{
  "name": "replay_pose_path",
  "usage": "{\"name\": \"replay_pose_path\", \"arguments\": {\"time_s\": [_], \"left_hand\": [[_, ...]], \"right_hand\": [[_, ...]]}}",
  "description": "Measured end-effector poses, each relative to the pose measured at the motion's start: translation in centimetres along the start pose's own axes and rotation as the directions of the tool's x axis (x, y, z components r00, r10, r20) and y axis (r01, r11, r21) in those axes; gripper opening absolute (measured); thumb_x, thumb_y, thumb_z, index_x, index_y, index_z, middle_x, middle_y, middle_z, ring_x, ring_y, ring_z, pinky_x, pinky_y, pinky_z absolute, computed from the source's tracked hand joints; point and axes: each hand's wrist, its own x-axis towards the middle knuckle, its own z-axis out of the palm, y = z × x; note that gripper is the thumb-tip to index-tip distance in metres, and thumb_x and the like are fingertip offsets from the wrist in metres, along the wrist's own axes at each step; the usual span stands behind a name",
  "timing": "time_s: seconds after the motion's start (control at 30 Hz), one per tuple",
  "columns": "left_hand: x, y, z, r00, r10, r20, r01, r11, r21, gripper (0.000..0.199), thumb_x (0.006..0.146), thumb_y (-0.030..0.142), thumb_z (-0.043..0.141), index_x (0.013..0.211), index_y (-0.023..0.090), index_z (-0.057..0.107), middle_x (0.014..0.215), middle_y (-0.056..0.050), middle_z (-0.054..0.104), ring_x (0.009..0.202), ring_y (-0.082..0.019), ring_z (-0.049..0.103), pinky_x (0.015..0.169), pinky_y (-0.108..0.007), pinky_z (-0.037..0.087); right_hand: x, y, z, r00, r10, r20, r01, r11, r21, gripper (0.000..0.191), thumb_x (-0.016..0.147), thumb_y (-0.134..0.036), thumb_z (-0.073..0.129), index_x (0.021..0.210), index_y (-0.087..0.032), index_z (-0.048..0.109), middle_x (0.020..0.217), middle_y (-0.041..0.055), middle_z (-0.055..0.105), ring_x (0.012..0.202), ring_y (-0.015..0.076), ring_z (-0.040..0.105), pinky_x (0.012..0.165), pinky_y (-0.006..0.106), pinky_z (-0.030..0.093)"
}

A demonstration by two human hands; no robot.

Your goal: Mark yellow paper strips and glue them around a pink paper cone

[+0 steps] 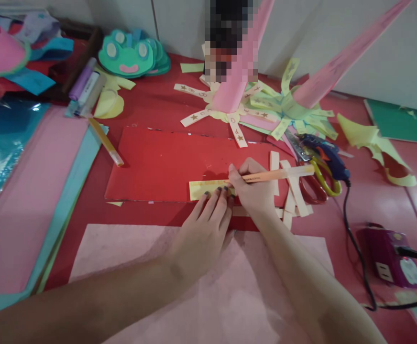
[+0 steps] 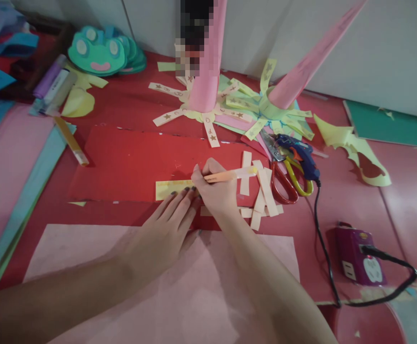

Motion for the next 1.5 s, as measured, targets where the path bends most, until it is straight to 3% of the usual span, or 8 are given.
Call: {"name": "replay_pose_path", "arguments": {"time_s": [0.2, 0.4, 0.57, 1.23, 1.5], "left_hand": [[-0.01, 0.00, -0.05, 1.000, 0.001, -0.003, -0.001, 1.000, -0.016, 0.044, 0.092, 0.030, 0.029, 0.120, 0.003, 0.051, 0.127, -0.015, 0.052, 0.121, -0.028, 0.045, 0.102, -0.040, 0.036], [0.01, 0.08, 0.07, 1.000, -0.001, -0.001, 0.001, 1.000, -0.014, 0.045, 0.092, 0.030, 0.029, 0.122, 0.003, 0.050, 0.127, -0.015, 0.052, 0.121, -0.028, 0.045, 0.102, -0.040, 0.036], [0.00, 0.08, 0.02, 1.000, -0.001, 0.003, 0.001, 1.000, -0.021, 0.045, 0.092, 0.029, 0.028, 0.121, 0.003, 0.050, 0.127, -0.015, 0.051, 0.122, -0.028, 0.044, 0.102, -0.040, 0.036], [0.13, 0.00, -0.12, 1.000, 0.005, 0.027, -0.004, 1.000, -0.020, 0.044, 0.092, 0.029, 0.028, 0.122, 0.004, 0.049, 0.128, -0.016, 0.051, 0.123, -0.028, 0.044, 0.102, -0.041, 0.037], [-0.04, 0.17, -0.23, 0.999, 0.004, 0.036, -0.004, 1.000, -0.022, 0.045, 0.092, 0.030, 0.029, 0.122, 0.004, 0.049, 0.128, -0.016, 0.051, 0.123, -0.028, 0.043, 0.102, -0.040, 0.037]], "right_hand": [[-0.10, -0.10, 0.01, 1.000, -0.010, 0.000, 0.010, 1.000, -0.026, 0.035, 0.080, -0.032, 0.052, 0.053, -0.020, 0.034, 0.044, -0.0081, 0.036, 0.041, 0.0052, 0.036, 0.041, 0.019, 0.030], [-0.10, -0.23, 0.07, 0.999, -0.036, -0.018, 0.036, 0.999, -0.040, 0.036, 0.077, -0.022, 0.053, 0.050, -0.020, 0.029, 0.045, -0.0082, 0.029, 0.043, 0.0047, 0.027, 0.040, 0.019, 0.026], [-0.04, -0.25, 0.02, 1.000, -0.005, 0.003, 0.005, 1.000, -0.016, 0.036, 0.078, -0.027, 0.053, 0.051, -0.020, 0.030, 0.043, -0.0082, 0.032, 0.041, 0.0051, 0.030, 0.039, 0.020, 0.027], [-0.08, -0.46, -0.11, 0.998, -0.040, -0.040, 0.037, 0.996, -0.086, 0.035, 0.077, -0.022, 0.052, 0.051, -0.020, 0.029, 0.043, -0.0076, 0.035, 0.042, 0.0056, 0.034, 0.040, 0.019, 0.028], [0.04, -0.40, -0.07, 0.999, -0.041, -0.022, 0.040, 0.996, -0.080, 0.035, 0.076, -0.023, 0.052, 0.051, -0.021, 0.029, 0.043, -0.0081, 0.032, 0.041, 0.0056, 0.031, 0.040, 0.020, 0.027]]}}
